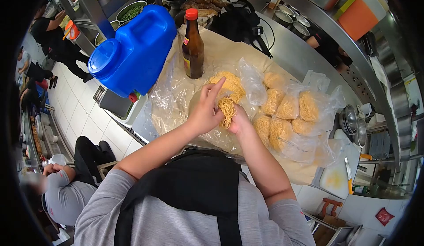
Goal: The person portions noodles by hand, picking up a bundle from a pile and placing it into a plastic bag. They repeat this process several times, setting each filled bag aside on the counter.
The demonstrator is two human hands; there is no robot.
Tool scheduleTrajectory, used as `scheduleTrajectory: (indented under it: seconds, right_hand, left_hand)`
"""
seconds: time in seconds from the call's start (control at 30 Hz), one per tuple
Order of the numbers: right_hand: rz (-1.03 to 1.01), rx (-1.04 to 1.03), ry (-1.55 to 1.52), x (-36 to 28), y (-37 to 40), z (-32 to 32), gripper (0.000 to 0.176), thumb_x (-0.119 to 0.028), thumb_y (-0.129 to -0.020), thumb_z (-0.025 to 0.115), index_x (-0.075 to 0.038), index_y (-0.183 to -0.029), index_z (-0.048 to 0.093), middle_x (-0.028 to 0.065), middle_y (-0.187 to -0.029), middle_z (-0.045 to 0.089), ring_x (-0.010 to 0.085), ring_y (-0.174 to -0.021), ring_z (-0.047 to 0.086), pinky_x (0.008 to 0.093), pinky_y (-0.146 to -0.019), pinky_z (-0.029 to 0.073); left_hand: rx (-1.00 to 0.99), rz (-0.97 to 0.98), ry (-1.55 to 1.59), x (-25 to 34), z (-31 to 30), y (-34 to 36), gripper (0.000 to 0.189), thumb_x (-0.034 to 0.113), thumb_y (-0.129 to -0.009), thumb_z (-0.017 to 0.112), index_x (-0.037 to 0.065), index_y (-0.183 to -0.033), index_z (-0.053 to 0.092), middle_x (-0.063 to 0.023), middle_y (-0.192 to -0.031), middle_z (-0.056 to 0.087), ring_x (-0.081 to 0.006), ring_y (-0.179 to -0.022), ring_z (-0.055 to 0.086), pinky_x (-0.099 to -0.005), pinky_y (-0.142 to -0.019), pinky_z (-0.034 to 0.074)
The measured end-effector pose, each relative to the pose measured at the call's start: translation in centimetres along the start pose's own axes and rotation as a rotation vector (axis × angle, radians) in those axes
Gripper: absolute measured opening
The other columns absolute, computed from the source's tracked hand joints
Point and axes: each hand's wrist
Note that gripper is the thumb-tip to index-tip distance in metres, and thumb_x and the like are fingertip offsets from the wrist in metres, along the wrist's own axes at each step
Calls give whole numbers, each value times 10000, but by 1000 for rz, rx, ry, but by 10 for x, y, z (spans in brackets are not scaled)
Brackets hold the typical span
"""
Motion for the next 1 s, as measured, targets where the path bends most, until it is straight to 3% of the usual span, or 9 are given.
scheduleTrajectory:
  seconds: [0.07, 0.13, 0.23, 0.37, 0.5, 0.6, 0.8, 0.9, 1.0]
  right_hand:
    - [12, 57, 19, -2, 17, 20, 231, -231, -1030, 470, -23, -1077, 559, 111, -994, 631, 220, -815, 664, 375, -621, 584]
    - [-45, 62, 126, -9, 50, 51, 209, -194, -1011, 473, -14, -1082, 554, 105, -1033, 625, 206, -915, 652, 379, -707, 578]
    - [-65, 66, 135, -13, 53, 55, 224, -192, -1010, 454, -10, -1102, 546, 109, -1049, 622, 210, -944, 644, 382, -747, 569]
    - [-104, 107, 71, -17, 36, 39, 246, -191, -1008, 430, -3, -1129, 535, 116, -1070, 618, 215, -982, 633, 385, -800, 556]
    - [-237, 268, -23, -28, 7, -1, 271, -189, -1007, 406, 3, -1156, 524, 122, -1091, 614, 220, -1020, 622, 389, -854, 544]
    - [-226, 164, -129, -42, 70, 73, 322, -167, -987, 391, 29, -1227, 477, 165, -1182, 574, 261, -1106, 573, 393, -997, 475]
    - [-95, 58, -191, -48, 89, 50, 259, -130, -952, 476, 21, -1161, 506, 173, -1210, 555, 302, -1161, 516, 395, -1082, 377]
    - [-98, 82, -75, -45, 97, 43, 341, -160, -942, 525, 30, -1224, 496, 167, -1285, 520, 323, -1225, 481, 421, -1101, 328]
    - [-302, 124, 354, -24, 104, 54, 551, -220, -911, 631, 36, -1342, 404, 189, -1352, 467, 344, -1303, 417, 438, -1106, 315]
  left_hand:
    - [-12, -26, 4, 1, 1, 1, 816, -95, -738, 582, 196, -1483, 418, -164, -1264, 455, -309, -837, 609, -370, -729, 538]
    - [-97, 392, -179, -1, 7, 8, 806, -93, -740, 592, 223, -1467, 447, -146, -1244, 476, -287, -810, 597, -362, -733, 542]
    - [-251, 522, -192, 9, 11, 20, 777, -90, -743, 595, 247, -1436, 492, -132, -1224, 500, -282, -842, 607, -372, -746, 543]
    - [-356, 470, -162, 15, 11, 29, 690, -68, -779, 574, 228, -1401, 526, -134, -1235, 514, -329, -945, 630, -416, -825, 542]
    - [-95, 333, -126, 14, 4, 15, 607, -95, -738, 578, 204, -1263, 630, -133, -1206, 513, -263, -851, 610, -359, -733, 530]
    - [-13, 180, -116, 25, -15, -6, 485, -104, -734, 568, 160, -1124, 682, -137, -1195, 509, -239, -795, 612, -336, -690, 522]
    - [-1, 135, -74, 33, -26, -13, 328, -107, -737, 563, 105, -951, 695, -134, -1184, 507, -219, -721, 616, -318, -632, 508]
    - [-36, 146, -142, 23, -26, -13, 253, -62, -758, 579, 104, -911, 691, -124, -1174, 520, -250, -725, 632, -350, -656, 520]
    - [-42, 128, -165, 16, -33, -17, 201, -48, -769, 579, 89, -861, 693, -123, -1151, 536, -252, -717, 632, -357, -662, 520]
Point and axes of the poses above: each hand's wrist, its own y-axis away from the middle knuckle, its own z-axis out of the palm, x = y × z
